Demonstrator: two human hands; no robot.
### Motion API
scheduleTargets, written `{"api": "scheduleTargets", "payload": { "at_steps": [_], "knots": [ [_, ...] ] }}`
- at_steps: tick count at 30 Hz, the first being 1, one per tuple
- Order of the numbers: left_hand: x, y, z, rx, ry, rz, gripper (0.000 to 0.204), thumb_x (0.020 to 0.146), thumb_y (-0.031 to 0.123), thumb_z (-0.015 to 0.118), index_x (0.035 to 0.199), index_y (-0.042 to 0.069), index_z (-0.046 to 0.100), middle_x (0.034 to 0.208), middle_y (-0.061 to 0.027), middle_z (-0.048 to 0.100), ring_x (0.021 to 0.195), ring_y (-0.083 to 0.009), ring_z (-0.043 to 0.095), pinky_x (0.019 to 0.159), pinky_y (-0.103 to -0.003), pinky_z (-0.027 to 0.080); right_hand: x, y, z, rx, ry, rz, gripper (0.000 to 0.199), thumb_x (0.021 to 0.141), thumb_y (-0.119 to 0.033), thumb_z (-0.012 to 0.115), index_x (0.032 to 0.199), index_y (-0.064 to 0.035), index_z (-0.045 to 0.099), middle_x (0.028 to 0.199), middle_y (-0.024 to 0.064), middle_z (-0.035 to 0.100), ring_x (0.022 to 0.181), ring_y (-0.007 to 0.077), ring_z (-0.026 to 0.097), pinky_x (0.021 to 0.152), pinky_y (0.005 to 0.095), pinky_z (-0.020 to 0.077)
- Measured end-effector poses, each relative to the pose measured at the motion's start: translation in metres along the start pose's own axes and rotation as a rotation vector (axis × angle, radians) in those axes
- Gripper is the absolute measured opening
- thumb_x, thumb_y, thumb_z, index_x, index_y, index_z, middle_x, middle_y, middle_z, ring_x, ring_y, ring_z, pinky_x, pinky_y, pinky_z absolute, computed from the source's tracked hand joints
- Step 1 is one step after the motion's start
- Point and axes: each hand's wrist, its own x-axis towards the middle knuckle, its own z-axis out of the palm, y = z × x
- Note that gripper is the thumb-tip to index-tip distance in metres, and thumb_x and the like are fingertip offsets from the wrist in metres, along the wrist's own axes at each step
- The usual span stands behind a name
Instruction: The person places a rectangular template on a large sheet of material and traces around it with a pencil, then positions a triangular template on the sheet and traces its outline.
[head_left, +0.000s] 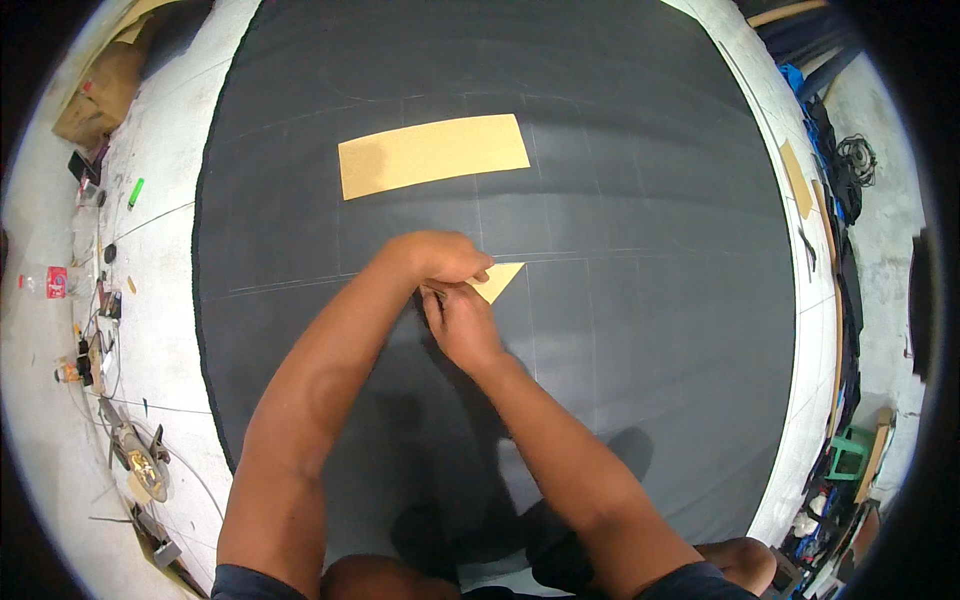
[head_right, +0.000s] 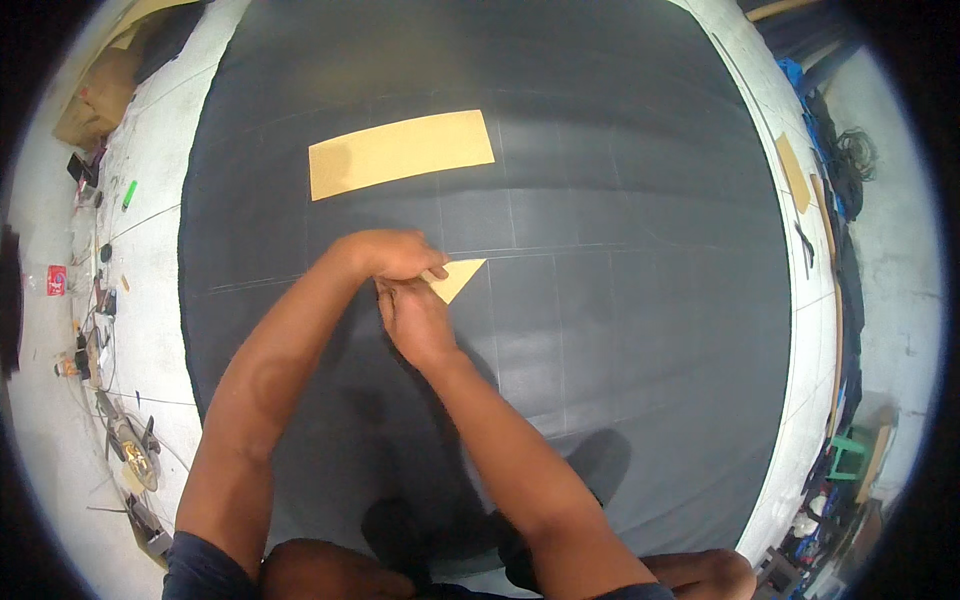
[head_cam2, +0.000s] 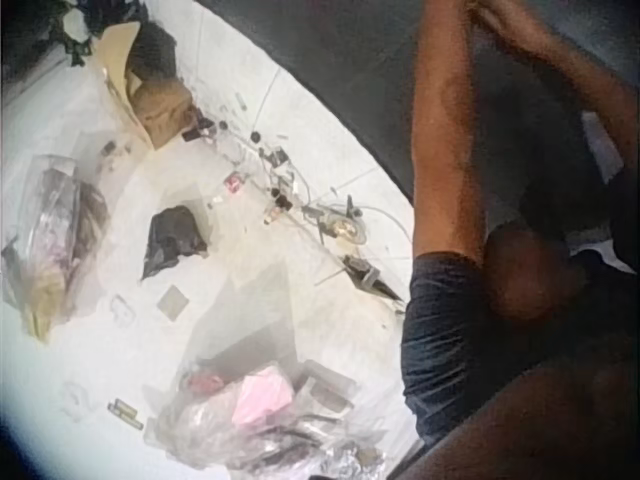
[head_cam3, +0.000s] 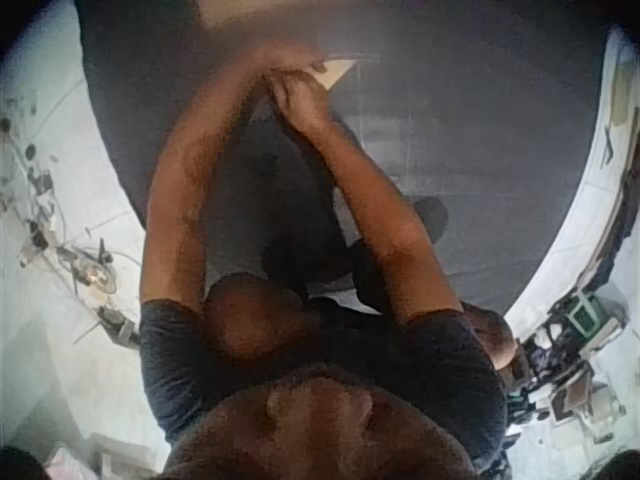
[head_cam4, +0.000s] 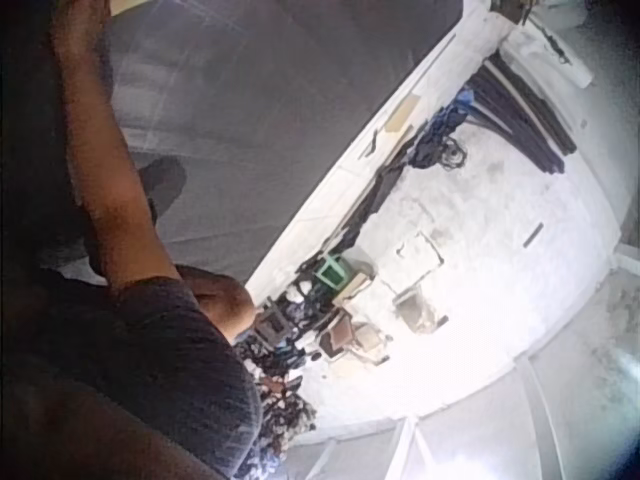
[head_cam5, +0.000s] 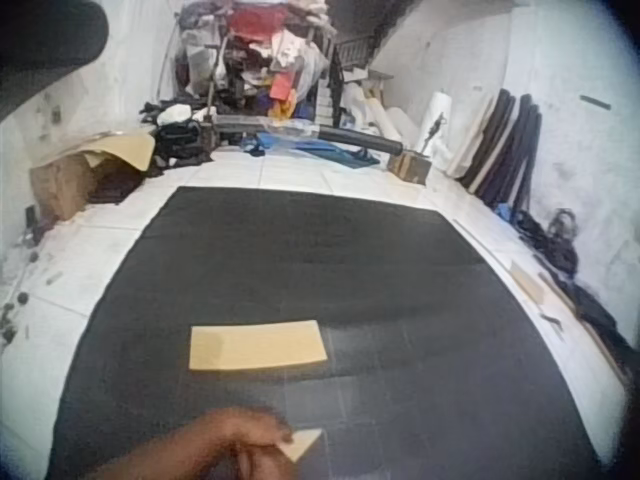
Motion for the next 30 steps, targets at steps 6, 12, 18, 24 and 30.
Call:
{"api": "scheduleTargets", "payload": {
  "at_steps": [6,12,18,24,30],
  "knots": [
    [-0.004,0.000,0.010,0.076,0.130,0.083,0.054,0.104,0.049,0.043,0.121,0.012,0.079,0.127,-0.0248,0.069,0.118,-0.0436,0.064,0.104,-0.048,0.049,-0.045,0.011,-0.042,-0.059,0.017,0.002,0.018,0.100,-0.013,0.063,0.112,-0.0014,0.070,0.107,0.0190,0.072,0.097,0.0408,0.069,0.084,0.0465,0.0558],
    [-0.018,0.005,0.038,0.244,0.373,0.139,0.041,0.100,0.043,0.057,0.111,0.011,0.080,0.115,-0.0201,0.069,0.113,-0.0407,0.063,0.099,-0.052,0.050,-0.064,0.017,-0.056,-0.069,0.007,0.055,0.017,0.099,-0.012,0.063,0.112,-0.0015,0.069,0.106,0.0185,0.072,0.095,0.0405,0.069,0.083,0.0455,0.0556],
    [-0.035,0.009,0.069,0.385,0.602,0.184,0.032,0.089,0.028,0.075,0.118,0.015,0.074,0.117,-0.0117,0.062,0.113,-0.0332,0.062,0.090,-0.048,0.058,-0.069,0.018,-0.060,-0.047,0.027,0.081,0.017,0.099,-0.012,0.063,0.111,-0.0015,0.068,0.106,0.0193,0.072,0.096,0.0404,0.069,0.084,0.0451,0.0555],
    [-0.036,0.010,0.077,0.441,0.660,0.216,0.039,0.084,0.020,0.079,0.121,0.013,0.070,0.117,-0.0111,0.060,0.114,-0.0324,0.062,0.086,-0.047,0.059,-0.068,0.019,-0.063,-0.065,0.019,0.109,0.017,0.100,-0.014,0.063,0.111,-0.0015,0.068,0.104,0.0201,0.073,0.095,0.0409,0.071,0.083,0.0453,0.0560],
    [-0.038,0.008,0.082,0.405,0.699,0.218,0.036,0.083,0.019,0.079,0.118,0.013,0.070,0.117,-0.0110,0.060,0.114,-0.0320,0.061,0.085,-0.047,0.059,-0.063,0.022,-0.062,-0.079,0.014,0.121,0.017,0.101,-0.016,0.063,0.109,-0.0017,0.068,0.098,0.0211,0.073,0.090,0.0441,0.070,0.080,0.0477,0.0562]
  ]
}}
